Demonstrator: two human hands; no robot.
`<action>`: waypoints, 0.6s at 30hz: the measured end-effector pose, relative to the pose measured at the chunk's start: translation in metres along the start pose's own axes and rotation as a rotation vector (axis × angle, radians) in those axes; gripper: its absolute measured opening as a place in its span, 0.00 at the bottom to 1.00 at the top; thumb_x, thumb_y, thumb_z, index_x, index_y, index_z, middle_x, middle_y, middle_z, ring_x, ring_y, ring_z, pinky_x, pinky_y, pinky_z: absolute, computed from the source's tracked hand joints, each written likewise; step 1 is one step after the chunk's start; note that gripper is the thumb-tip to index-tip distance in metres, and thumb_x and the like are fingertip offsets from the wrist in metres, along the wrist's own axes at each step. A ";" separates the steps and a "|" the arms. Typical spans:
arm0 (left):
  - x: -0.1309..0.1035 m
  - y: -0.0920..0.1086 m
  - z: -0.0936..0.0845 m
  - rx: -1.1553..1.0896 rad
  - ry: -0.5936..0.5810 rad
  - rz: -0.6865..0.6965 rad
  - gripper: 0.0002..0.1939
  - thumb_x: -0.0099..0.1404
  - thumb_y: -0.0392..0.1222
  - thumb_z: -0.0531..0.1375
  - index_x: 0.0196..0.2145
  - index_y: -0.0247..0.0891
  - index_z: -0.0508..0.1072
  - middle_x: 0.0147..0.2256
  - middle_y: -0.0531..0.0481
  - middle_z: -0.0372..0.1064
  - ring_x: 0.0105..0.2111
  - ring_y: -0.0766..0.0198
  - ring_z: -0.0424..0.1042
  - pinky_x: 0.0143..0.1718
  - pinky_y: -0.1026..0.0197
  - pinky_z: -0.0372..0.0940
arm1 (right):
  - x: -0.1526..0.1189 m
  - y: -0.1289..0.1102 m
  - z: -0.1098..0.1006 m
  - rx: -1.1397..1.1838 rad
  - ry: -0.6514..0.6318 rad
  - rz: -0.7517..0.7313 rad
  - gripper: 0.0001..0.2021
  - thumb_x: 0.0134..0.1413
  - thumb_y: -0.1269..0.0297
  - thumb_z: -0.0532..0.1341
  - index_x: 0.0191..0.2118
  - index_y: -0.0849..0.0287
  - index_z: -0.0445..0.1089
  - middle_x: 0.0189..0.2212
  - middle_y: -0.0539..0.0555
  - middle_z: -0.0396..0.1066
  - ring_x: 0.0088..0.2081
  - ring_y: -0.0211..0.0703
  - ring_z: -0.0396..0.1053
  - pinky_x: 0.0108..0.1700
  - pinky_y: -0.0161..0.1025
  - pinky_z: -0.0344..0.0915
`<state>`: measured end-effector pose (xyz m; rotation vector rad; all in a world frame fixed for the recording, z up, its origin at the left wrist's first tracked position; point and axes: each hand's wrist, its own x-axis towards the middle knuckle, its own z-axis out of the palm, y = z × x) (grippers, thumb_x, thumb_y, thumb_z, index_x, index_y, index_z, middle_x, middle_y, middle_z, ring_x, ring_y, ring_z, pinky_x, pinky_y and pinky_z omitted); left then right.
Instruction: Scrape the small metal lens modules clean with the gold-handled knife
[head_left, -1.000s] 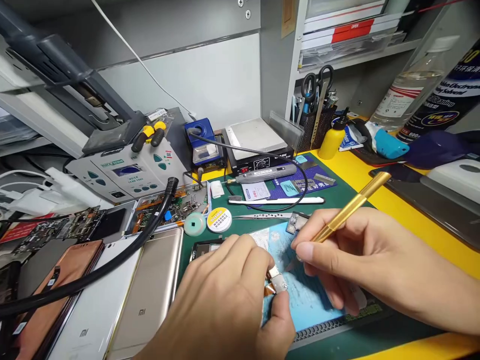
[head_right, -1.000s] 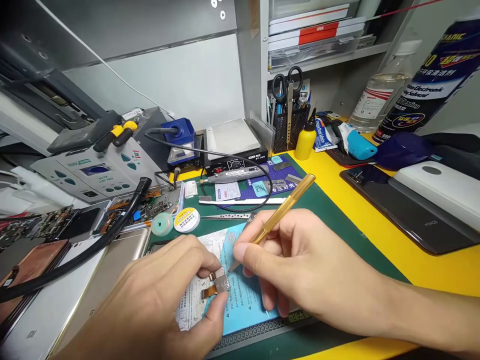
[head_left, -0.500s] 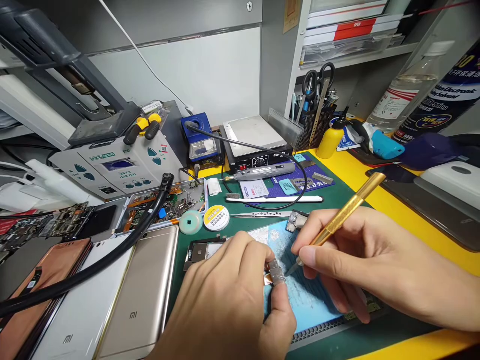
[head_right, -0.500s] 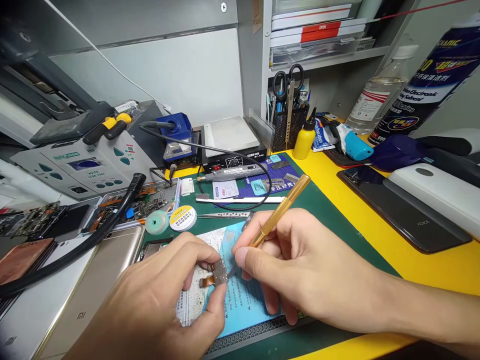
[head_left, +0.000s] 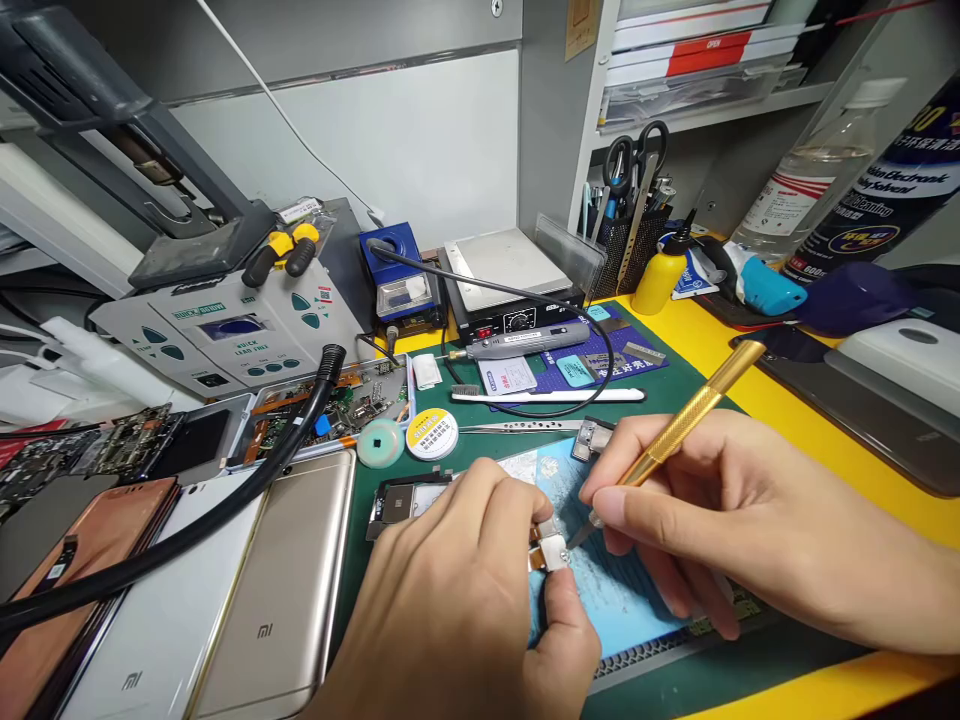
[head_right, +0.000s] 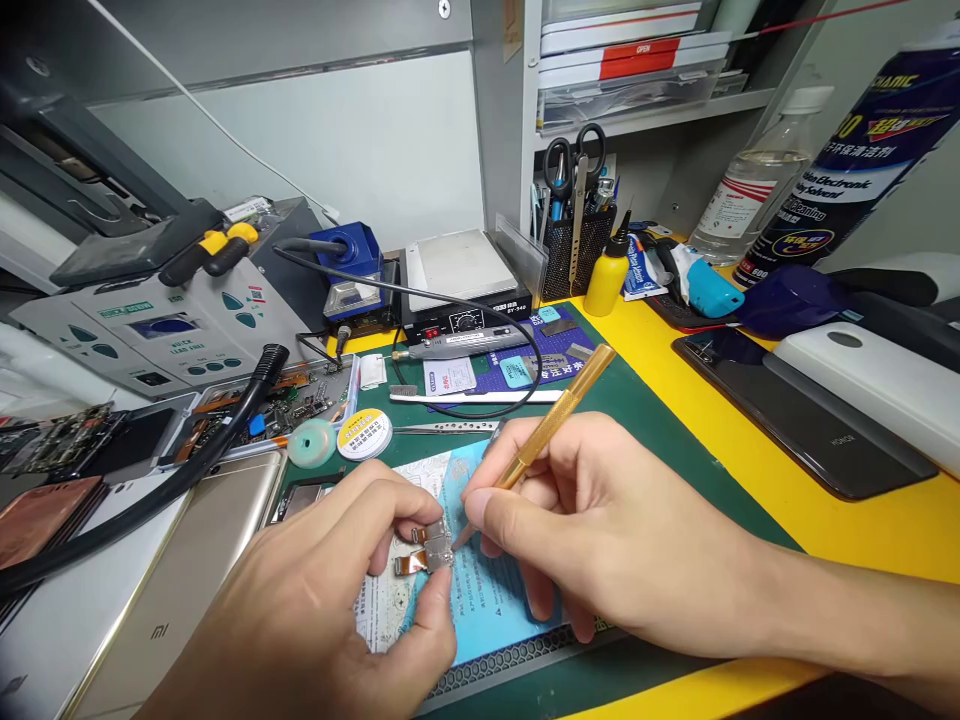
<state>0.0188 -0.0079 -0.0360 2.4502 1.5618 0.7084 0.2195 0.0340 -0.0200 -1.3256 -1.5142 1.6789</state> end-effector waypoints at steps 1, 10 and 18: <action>0.000 0.000 0.000 0.000 0.002 0.001 0.08 0.59 0.35 0.59 0.36 0.45 0.66 0.33 0.55 0.66 0.32 0.60 0.70 0.27 0.56 0.59 | 0.001 -0.001 0.001 -0.004 0.001 -0.003 0.22 0.49 0.44 0.70 0.37 0.60 0.74 0.17 0.48 0.69 0.16 0.37 0.66 0.15 0.31 0.61; 0.002 0.001 -0.001 0.016 -0.033 -0.040 0.06 0.58 0.35 0.58 0.34 0.44 0.66 0.33 0.53 0.68 0.32 0.60 0.71 0.28 0.58 0.59 | -0.004 0.003 -0.004 -0.005 -0.082 0.051 0.18 0.53 0.49 0.69 0.35 0.60 0.72 0.17 0.47 0.67 0.14 0.34 0.62 0.15 0.30 0.60; 0.005 -0.006 -0.005 -0.014 -0.073 0.009 0.09 0.58 0.35 0.59 0.37 0.45 0.70 0.34 0.54 0.69 0.31 0.62 0.73 0.26 0.59 0.60 | -0.010 -0.010 -0.020 -0.201 0.090 -0.262 0.11 0.63 0.53 0.65 0.38 0.56 0.72 0.24 0.49 0.72 0.21 0.36 0.68 0.22 0.32 0.67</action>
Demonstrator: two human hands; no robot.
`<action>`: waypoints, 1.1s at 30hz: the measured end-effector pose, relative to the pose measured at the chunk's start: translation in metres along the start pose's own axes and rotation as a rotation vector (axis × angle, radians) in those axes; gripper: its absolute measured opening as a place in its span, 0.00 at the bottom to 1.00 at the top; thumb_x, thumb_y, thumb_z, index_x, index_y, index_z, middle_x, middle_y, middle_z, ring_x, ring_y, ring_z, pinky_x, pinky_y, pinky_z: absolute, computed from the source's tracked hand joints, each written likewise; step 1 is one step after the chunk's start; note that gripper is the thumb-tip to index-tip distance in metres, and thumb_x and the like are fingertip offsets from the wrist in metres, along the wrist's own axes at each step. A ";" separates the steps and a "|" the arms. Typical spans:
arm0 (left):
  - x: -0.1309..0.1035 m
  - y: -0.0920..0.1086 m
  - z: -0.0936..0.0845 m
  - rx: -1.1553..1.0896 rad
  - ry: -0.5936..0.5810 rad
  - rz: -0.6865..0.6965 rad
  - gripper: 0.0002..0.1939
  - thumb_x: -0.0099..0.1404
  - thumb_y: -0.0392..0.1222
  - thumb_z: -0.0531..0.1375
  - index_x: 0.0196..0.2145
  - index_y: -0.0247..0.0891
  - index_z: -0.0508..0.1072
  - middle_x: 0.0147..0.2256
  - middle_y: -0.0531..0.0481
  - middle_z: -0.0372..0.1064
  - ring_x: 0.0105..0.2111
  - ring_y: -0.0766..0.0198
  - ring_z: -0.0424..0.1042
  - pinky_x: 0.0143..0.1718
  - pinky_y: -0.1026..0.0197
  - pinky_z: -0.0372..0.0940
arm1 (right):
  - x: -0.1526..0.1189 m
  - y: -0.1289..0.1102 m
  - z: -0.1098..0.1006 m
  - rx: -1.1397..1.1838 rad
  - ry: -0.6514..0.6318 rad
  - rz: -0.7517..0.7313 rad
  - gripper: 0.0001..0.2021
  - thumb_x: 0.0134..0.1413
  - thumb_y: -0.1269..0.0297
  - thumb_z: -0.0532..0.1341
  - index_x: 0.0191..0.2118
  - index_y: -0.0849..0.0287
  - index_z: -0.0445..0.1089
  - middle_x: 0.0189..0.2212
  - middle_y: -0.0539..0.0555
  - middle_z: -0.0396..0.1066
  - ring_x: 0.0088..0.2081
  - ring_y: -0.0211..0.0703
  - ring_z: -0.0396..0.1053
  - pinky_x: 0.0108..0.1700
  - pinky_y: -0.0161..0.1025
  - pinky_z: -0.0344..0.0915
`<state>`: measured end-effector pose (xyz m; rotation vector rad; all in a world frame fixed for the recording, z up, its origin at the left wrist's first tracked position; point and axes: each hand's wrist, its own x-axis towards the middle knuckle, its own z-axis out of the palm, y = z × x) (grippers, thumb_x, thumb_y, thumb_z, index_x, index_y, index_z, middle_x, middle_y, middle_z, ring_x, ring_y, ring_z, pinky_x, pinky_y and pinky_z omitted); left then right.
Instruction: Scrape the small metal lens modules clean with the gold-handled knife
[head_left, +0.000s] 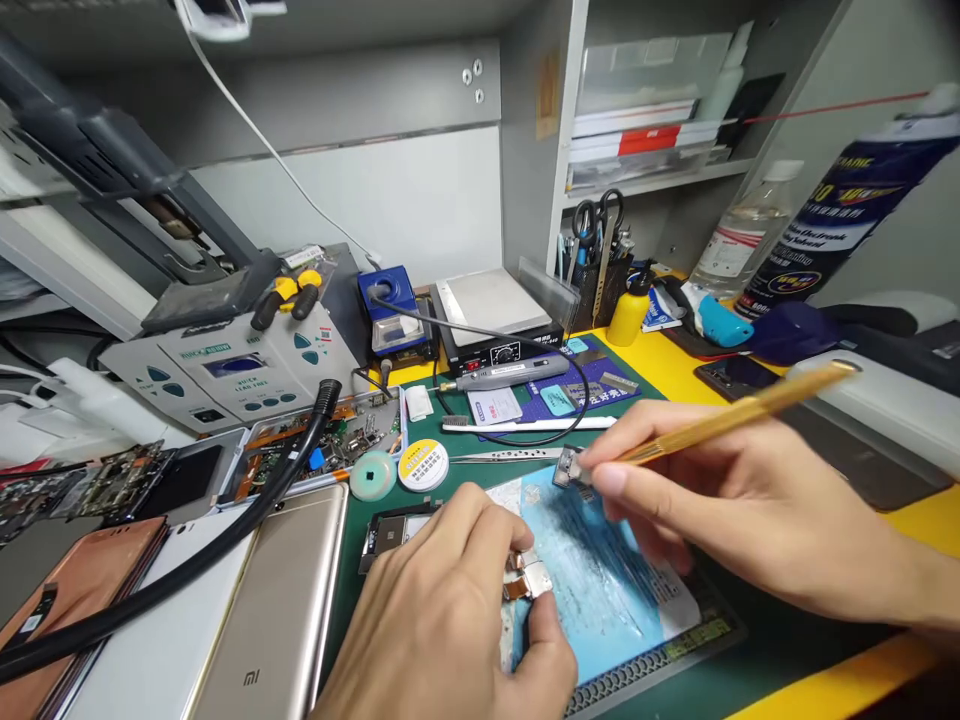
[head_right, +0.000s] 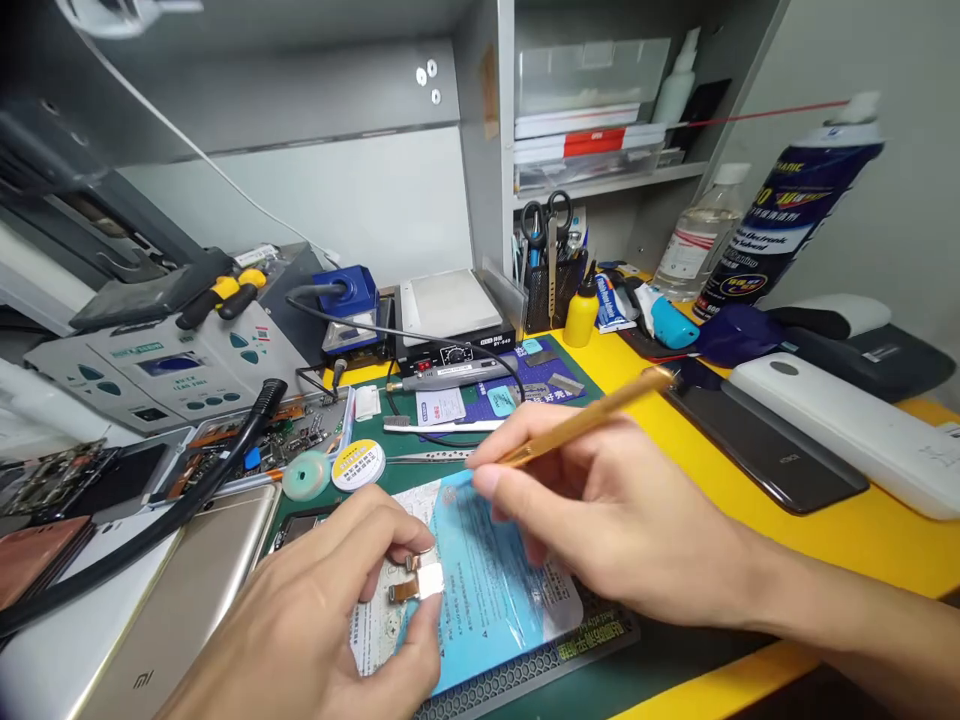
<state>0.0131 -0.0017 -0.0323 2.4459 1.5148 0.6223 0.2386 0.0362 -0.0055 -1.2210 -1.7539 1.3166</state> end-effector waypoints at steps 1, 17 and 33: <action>0.001 0.001 -0.001 -0.017 -0.010 -0.014 0.08 0.58 0.35 0.58 0.37 0.45 0.70 0.34 0.54 0.69 0.31 0.63 0.72 0.26 0.59 0.60 | 0.000 -0.001 -0.006 -0.158 0.105 -0.146 0.09 0.64 0.55 0.64 0.41 0.55 0.74 0.29 0.50 0.74 0.25 0.38 0.71 0.27 0.33 0.69; 0.001 -0.002 -0.009 -0.147 -0.084 0.006 0.07 0.65 0.39 0.57 0.41 0.41 0.72 0.38 0.49 0.71 0.34 0.60 0.73 0.34 0.57 0.64 | -0.003 0.041 -0.052 -1.126 0.141 -0.274 0.21 0.60 0.76 0.57 0.56 0.57 0.73 0.51 0.61 0.77 0.50 0.52 0.75 0.52 0.43 0.70; -0.002 -0.013 0.005 -0.091 0.012 0.107 0.08 0.67 0.44 0.54 0.41 0.44 0.72 0.37 0.50 0.72 0.29 0.61 0.72 0.30 0.59 0.65 | -0.056 0.061 -0.111 -1.245 0.399 0.509 0.21 0.67 0.50 0.61 0.55 0.61 0.70 0.49 0.58 0.73 0.47 0.49 0.74 0.50 0.52 0.72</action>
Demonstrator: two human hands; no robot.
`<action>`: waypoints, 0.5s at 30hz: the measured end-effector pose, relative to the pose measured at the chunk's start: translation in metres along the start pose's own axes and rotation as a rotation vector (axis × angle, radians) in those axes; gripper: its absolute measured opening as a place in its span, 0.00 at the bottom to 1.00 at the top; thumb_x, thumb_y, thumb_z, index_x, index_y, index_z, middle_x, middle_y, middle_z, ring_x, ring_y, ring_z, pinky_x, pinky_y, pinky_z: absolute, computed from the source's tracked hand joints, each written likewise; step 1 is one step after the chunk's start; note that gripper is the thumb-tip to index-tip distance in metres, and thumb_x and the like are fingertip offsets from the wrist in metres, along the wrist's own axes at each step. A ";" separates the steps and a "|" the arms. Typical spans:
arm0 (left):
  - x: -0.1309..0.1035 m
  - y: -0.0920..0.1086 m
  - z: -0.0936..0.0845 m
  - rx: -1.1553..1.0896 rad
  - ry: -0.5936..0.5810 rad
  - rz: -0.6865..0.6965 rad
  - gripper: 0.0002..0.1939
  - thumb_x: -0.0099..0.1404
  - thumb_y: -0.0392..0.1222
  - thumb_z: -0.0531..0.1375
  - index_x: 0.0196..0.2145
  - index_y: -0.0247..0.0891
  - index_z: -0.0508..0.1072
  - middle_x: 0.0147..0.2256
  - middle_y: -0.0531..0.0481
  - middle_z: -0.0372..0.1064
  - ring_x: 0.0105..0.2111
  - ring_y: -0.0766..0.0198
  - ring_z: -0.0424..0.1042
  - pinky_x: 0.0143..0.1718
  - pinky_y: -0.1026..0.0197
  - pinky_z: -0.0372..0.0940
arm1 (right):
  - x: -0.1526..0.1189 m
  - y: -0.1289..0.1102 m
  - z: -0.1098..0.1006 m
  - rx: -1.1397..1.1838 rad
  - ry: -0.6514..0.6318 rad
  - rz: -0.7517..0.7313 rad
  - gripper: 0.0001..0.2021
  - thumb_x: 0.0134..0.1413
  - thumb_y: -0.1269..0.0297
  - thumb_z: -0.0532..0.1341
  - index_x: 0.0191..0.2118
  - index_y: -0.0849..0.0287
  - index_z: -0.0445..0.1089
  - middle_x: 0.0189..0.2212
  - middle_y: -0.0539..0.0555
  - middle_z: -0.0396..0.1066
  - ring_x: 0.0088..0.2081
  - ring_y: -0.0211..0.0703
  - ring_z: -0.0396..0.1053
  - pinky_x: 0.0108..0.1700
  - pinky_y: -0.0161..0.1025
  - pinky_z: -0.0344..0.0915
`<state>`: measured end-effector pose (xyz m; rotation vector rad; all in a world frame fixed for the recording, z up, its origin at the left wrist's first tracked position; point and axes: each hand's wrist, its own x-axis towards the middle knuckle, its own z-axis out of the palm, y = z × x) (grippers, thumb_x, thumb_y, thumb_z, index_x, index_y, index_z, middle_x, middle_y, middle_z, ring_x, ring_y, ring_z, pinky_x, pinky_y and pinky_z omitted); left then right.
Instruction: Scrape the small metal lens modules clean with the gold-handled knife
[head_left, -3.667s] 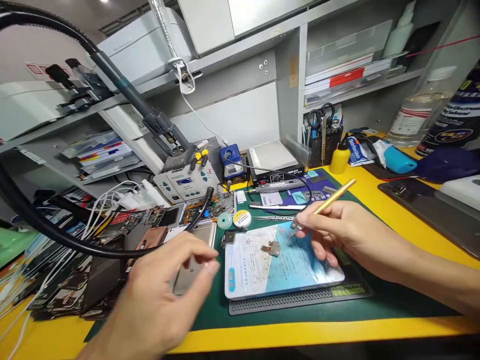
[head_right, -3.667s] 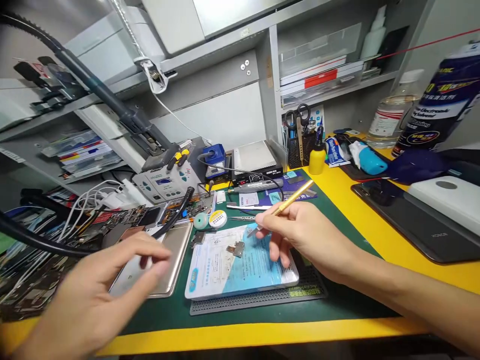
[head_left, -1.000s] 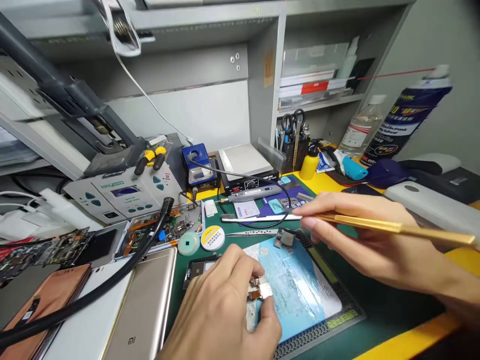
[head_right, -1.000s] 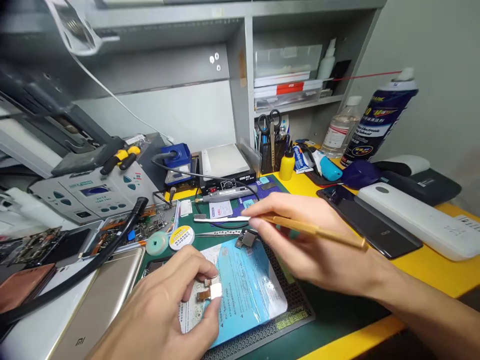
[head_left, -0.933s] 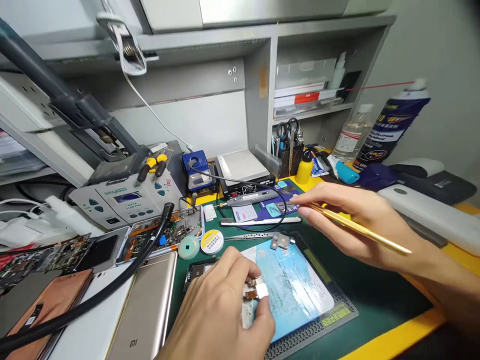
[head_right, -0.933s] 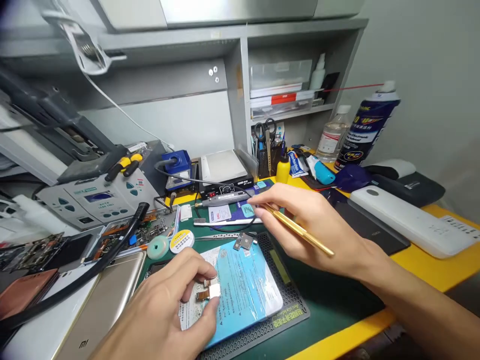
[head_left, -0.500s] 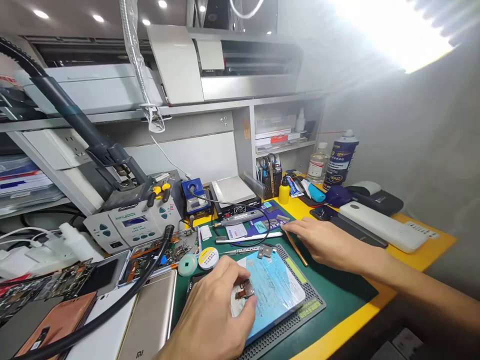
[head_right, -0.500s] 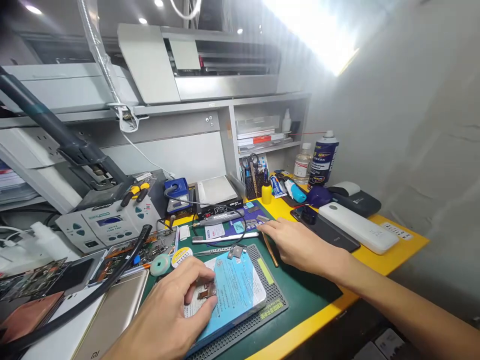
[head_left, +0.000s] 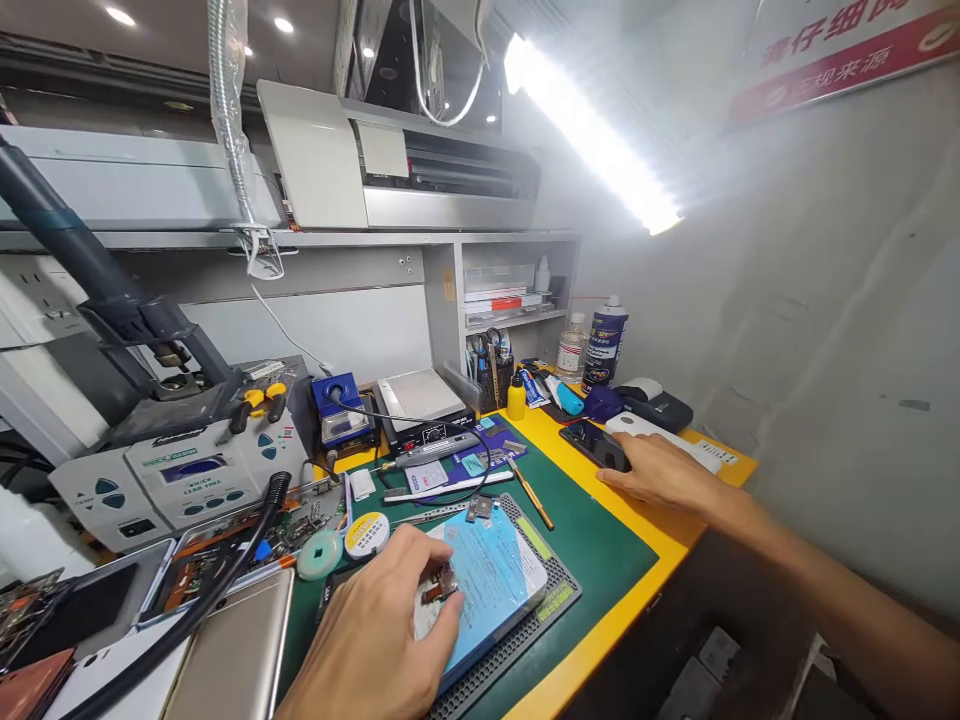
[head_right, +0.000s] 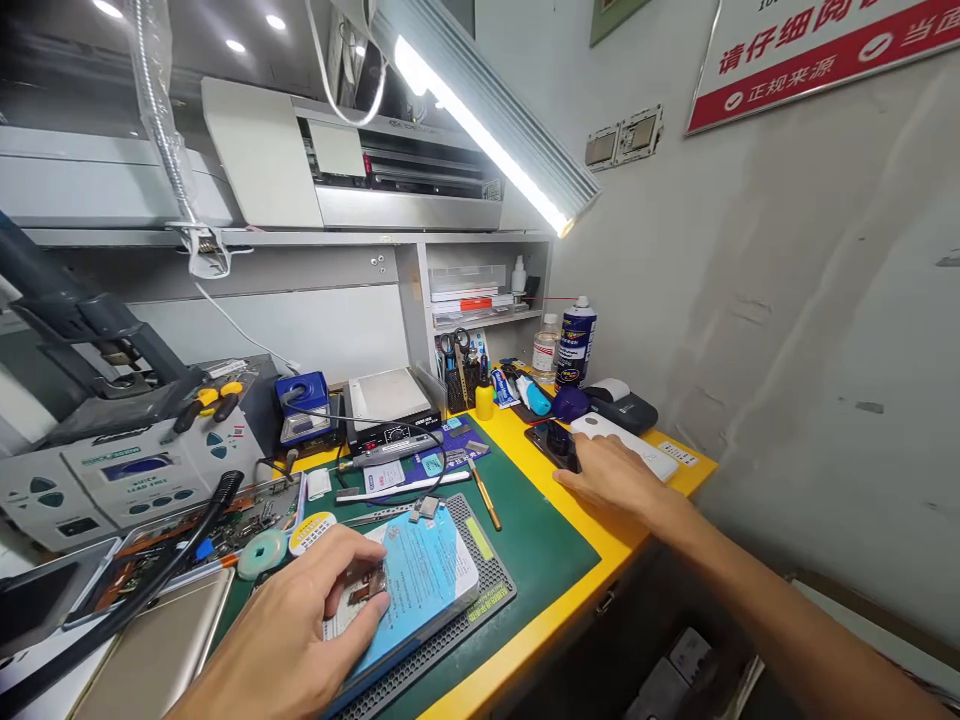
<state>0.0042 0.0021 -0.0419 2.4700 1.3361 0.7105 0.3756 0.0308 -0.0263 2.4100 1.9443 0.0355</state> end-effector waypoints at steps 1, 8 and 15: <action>0.000 0.000 0.000 -0.003 0.001 -0.001 0.08 0.67 0.44 0.54 0.41 0.44 0.72 0.37 0.50 0.73 0.29 0.61 0.72 0.30 0.59 0.65 | 0.003 -0.002 -0.001 0.001 -0.017 0.004 0.20 0.67 0.51 0.61 0.55 0.61 0.70 0.49 0.58 0.73 0.47 0.49 0.74 0.50 0.52 0.72; -0.001 -0.003 0.003 -0.004 0.018 0.011 0.09 0.67 0.42 0.54 0.42 0.44 0.72 0.38 0.50 0.74 0.30 0.61 0.73 0.31 0.59 0.65 | 0.014 -0.007 -0.006 -0.006 -0.089 0.021 0.17 0.67 0.54 0.62 0.53 0.61 0.71 0.49 0.58 0.73 0.47 0.48 0.73 0.50 0.51 0.72; 0.000 0.001 -0.002 0.004 -0.028 -0.011 0.09 0.67 0.40 0.54 0.43 0.43 0.72 0.38 0.50 0.73 0.29 0.61 0.72 0.33 0.58 0.64 | 0.011 -0.014 -0.007 0.044 -0.118 0.017 0.18 0.68 0.54 0.61 0.55 0.60 0.70 0.52 0.59 0.72 0.49 0.49 0.73 0.51 0.52 0.72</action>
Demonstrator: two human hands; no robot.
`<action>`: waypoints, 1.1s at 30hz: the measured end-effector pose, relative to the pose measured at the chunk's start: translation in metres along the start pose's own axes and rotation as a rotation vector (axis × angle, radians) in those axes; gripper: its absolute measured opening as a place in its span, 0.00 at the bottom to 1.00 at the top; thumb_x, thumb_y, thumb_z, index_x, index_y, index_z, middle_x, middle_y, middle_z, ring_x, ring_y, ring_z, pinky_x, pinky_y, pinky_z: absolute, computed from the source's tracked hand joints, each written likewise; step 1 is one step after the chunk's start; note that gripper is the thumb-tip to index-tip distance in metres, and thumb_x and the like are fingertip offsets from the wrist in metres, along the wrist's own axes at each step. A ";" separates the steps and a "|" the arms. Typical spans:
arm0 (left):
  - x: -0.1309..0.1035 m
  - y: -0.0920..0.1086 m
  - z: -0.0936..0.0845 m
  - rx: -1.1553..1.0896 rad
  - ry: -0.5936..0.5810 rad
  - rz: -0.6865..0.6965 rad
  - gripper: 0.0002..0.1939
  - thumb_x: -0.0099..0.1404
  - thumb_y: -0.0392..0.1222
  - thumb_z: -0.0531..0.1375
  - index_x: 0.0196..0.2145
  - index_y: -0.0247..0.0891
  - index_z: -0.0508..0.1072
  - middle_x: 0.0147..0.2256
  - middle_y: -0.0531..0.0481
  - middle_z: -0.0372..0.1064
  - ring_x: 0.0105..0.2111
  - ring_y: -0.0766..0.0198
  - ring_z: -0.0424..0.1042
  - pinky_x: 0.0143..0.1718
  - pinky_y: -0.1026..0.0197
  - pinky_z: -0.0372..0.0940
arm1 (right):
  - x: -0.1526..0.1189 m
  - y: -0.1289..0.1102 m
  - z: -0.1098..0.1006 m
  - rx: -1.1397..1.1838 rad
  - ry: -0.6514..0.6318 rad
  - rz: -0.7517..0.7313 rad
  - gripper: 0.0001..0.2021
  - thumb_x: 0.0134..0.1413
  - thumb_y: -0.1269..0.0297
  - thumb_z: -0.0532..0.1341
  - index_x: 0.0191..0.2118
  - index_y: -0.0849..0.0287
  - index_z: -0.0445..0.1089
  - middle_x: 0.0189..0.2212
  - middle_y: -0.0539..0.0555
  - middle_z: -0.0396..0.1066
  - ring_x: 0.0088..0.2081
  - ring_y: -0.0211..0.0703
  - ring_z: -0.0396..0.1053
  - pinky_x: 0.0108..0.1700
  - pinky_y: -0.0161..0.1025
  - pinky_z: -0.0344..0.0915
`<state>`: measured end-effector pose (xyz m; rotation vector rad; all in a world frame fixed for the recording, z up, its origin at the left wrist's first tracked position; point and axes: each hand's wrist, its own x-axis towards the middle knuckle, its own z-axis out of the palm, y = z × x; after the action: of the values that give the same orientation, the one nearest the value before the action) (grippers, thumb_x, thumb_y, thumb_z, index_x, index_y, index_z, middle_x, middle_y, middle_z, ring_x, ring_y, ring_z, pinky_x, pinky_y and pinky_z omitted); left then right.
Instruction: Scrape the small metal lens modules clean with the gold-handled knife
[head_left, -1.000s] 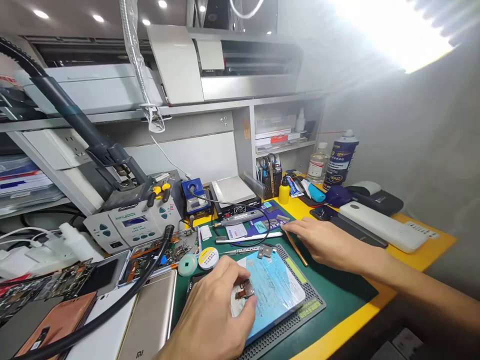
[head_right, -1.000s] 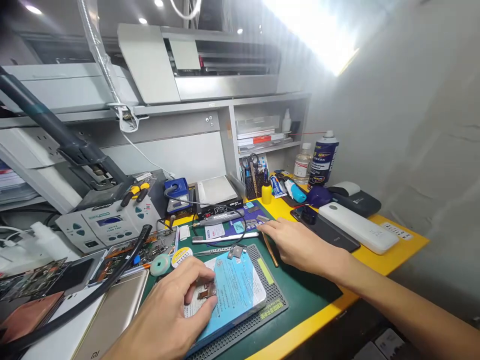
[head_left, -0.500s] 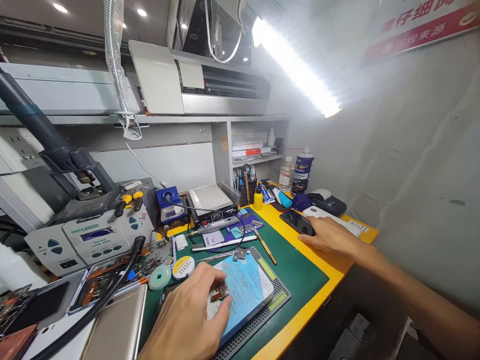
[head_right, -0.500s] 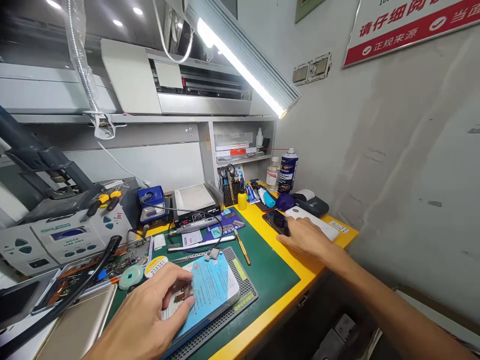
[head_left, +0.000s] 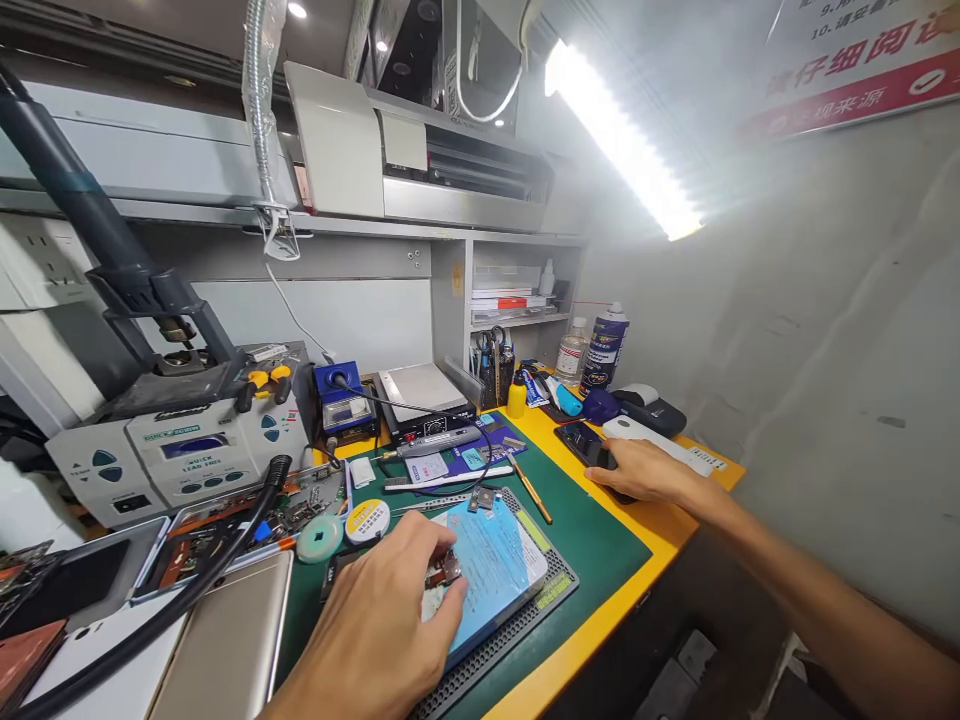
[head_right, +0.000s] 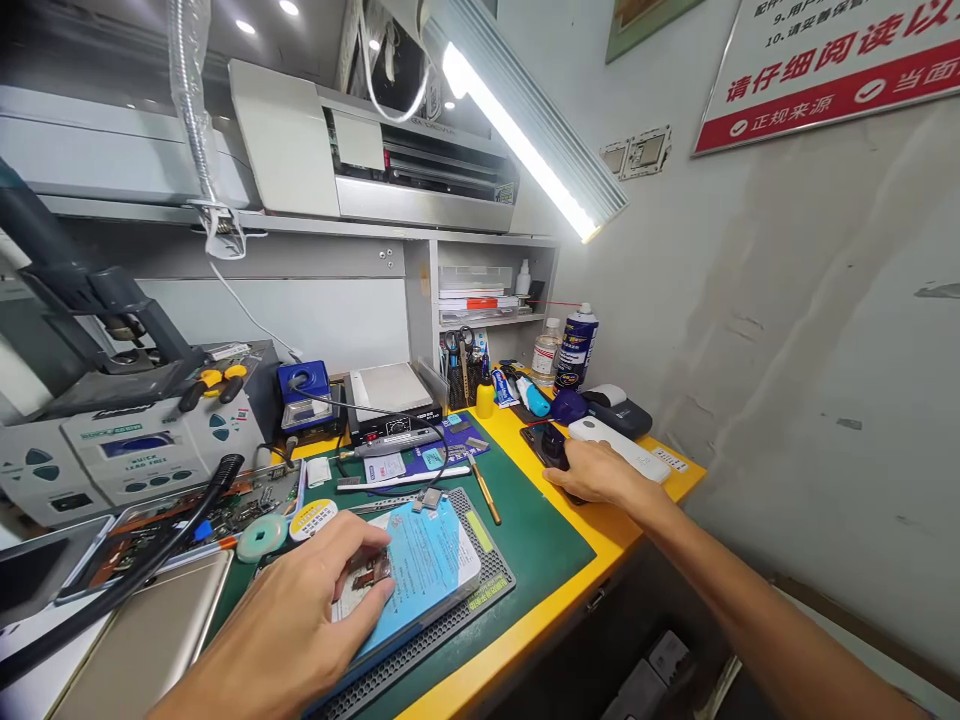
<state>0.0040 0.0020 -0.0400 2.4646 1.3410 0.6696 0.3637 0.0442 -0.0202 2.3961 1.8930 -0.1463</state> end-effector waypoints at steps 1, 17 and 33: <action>0.000 0.001 -0.001 0.000 -0.006 -0.002 0.09 0.67 0.40 0.54 0.43 0.43 0.72 0.38 0.50 0.73 0.30 0.61 0.72 0.33 0.58 0.64 | 0.000 0.000 -0.001 0.009 -0.002 0.004 0.18 0.68 0.54 0.61 0.55 0.60 0.70 0.52 0.59 0.72 0.49 0.49 0.73 0.51 0.51 0.72; 0.001 -0.005 0.001 -0.029 -0.048 -0.021 0.10 0.68 0.44 0.54 0.45 0.44 0.71 0.40 0.49 0.73 0.32 0.59 0.73 0.33 0.57 0.65 | 0.015 0.014 -0.006 0.675 -0.121 0.164 0.15 0.67 0.57 0.62 0.52 0.60 0.71 0.49 0.57 0.73 0.45 0.47 0.74 0.47 0.48 0.74; -0.003 -0.009 0.012 -0.052 0.068 -0.017 0.11 0.68 0.48 0.54 0.45 0.46 0.71 0.37 0.51 0.71 0.28 0.60 0.70 0.31 0.57 0.61 | -0.014 0.027 -0.002 1.585 -0.475 -0.105 0.25 0.68 0.43 0.55 0.54 0.61 0.69 0.46 0.58 0.73 0.39 0.44 0.74 0.41 0.44 0.73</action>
<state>0.0025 0.0044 -0.0548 2.4070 1.3501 0.7810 0.3869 0.0245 -0.0167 2.2376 1.7721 -2.7359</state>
